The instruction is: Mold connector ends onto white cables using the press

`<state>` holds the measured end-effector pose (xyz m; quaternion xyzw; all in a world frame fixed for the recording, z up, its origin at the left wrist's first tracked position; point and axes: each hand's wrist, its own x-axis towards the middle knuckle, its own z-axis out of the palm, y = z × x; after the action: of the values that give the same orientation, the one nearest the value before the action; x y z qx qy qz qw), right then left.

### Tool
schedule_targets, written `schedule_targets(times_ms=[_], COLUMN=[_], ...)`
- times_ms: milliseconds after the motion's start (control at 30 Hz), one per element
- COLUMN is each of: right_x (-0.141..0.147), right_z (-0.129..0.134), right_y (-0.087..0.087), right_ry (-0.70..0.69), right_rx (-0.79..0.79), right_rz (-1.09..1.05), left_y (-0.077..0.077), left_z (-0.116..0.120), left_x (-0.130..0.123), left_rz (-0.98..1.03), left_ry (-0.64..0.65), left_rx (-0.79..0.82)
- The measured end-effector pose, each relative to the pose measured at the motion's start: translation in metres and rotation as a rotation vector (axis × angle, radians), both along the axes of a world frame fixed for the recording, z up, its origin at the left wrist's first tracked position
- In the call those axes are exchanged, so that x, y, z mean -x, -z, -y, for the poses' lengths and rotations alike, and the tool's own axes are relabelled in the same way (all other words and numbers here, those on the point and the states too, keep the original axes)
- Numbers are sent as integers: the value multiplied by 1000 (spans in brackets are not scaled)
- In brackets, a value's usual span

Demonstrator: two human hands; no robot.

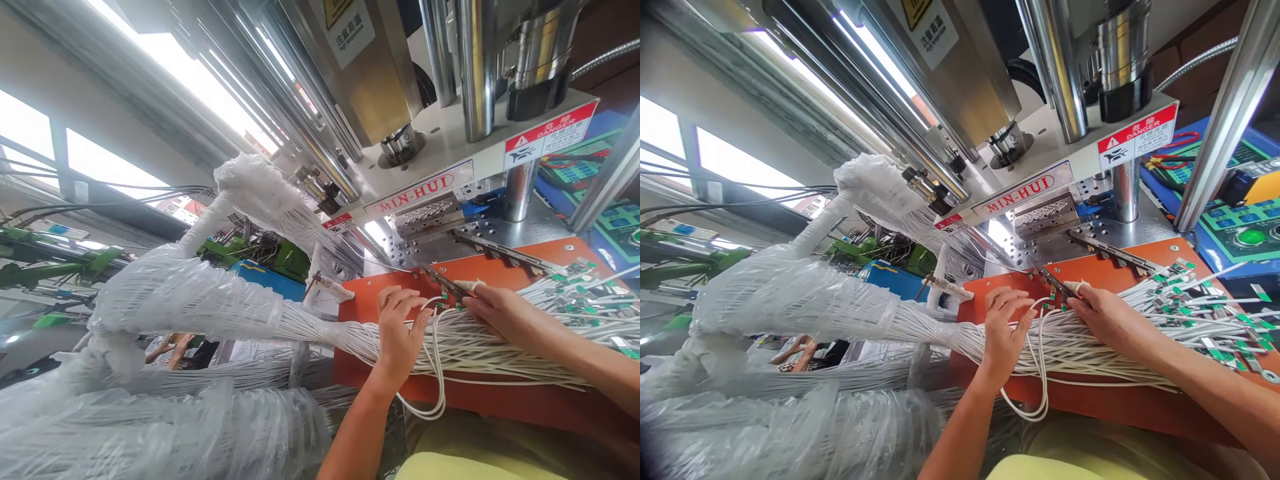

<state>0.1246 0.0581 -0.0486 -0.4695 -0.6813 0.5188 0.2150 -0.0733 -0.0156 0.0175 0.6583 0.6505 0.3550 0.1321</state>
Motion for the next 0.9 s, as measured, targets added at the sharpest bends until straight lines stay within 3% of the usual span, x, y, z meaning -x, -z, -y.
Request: schedule_targets(times_ms=[167, 367, 500, 600, 733, 900], right_x=[-1, -2, -2, -2, -3, -4], right_z=[1, 0, 0, 0, 1, 0], right_y=[-4, -16, -13, -7, -5, -8], right_ry=[-27, -49, -63, -56, -61, -59], right_rx=[76, 19, 15, 16, 5, 8], right_rz=[2, 61, 80, 97, 83, 79], left_y=[-1, -14, -21, -15, -5, -3], left_z=[-3, -2, 3, 4, -2, -11], left_x=[-12, -7, -5, -9, -16, -16], left_rz=[-97, 139, -64, -276, -400, -215], left_ry=[46, -14, -57, -6, 36, 77], left_rx=[60, -4, -31, 64, 219, 389])
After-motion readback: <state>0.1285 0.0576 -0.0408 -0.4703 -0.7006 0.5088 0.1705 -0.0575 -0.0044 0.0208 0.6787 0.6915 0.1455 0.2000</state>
